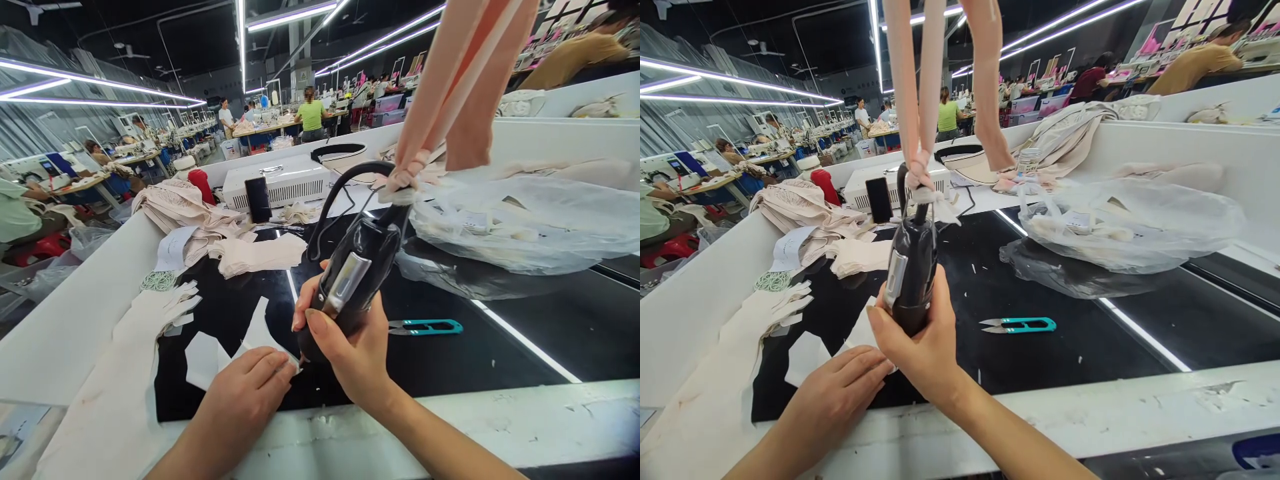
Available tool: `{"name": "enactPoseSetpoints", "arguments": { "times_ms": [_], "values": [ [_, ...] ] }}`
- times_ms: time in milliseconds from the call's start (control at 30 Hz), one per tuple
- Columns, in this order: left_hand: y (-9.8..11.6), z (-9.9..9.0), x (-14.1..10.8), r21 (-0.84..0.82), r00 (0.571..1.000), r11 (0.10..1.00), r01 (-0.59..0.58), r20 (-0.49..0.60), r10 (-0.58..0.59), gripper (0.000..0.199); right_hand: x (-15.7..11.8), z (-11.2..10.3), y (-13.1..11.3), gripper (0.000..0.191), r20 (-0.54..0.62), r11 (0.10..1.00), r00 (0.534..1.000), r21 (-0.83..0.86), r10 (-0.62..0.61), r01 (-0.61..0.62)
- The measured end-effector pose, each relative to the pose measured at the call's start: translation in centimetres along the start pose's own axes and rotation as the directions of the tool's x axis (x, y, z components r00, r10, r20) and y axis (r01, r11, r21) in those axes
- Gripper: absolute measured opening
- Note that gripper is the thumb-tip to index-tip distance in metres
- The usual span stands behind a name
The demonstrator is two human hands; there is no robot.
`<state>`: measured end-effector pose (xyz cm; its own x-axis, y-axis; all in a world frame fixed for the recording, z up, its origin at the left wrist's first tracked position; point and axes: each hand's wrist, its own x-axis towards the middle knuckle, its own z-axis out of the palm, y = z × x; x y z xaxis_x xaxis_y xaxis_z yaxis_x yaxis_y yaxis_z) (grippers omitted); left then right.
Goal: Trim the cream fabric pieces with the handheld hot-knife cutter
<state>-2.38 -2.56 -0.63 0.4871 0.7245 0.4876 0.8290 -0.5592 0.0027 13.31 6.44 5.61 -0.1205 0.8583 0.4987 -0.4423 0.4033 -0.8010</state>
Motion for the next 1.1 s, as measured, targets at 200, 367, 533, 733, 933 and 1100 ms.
{"name": "enactPoseSetpoints", "arguments": {
  "times_ms": [200, 367, 533, 733, 933, 1100],
  "values": [
    [-0.1, -0.4, -0.2, -0.034, 0.997, 0.998, 0.055, 0.064, -0.053, 0.03, 0.0, 0.0, 0.0, 0.029, 0.013, 0.999, 1.0, 0.04, -0.006, 0.006],
    [0.2, -0.7, -0.3, -0.064, 0.995, 0.995, 0.081, 0.064, -0.077, 0.029, -0.1, 0.2, 0.0, 0.03, 0.009, 0.998, 1.0, 0.064, -0.012, 0.011],
    [0.1, -0.7, -0.4, -0.094, 0.995, 0.991, 0.09, 0.053, -0.085, 0.029, 0.0, 0.2, 0.1, 0.03, 0.028, 0.993, 0.999, 0.117, -0.02, 0.016],
    [0.1, -0.5, -0.7, -0.081, 0.995, 0.992, 0.094, 0.035, -0.091, 0.029, 0.8, 0.7, 0.5, 0.028, -0.001, 0.987, 0.999, 0.155, -0.034, 0.034],
    [0.3, -0.7, -0.6, -0.073, 0.993, 0.991, 0.115, 0.038, -0.112, 0.032, 1.2, 1.2, 0.9, 0.026, 0.002, 0.989, 1.0, 0.143, -0.025, 0.025],
    [0.2, -0.8, -0.6, -0.074, 0.992, 0.99, 0.12, 0.054, -0.117, 0.033, 1.1, 1.3, 1.1, 0.028, 0.013, 0.989, 1.0, 0.148, -0.026, 0.024]
  ]
}}
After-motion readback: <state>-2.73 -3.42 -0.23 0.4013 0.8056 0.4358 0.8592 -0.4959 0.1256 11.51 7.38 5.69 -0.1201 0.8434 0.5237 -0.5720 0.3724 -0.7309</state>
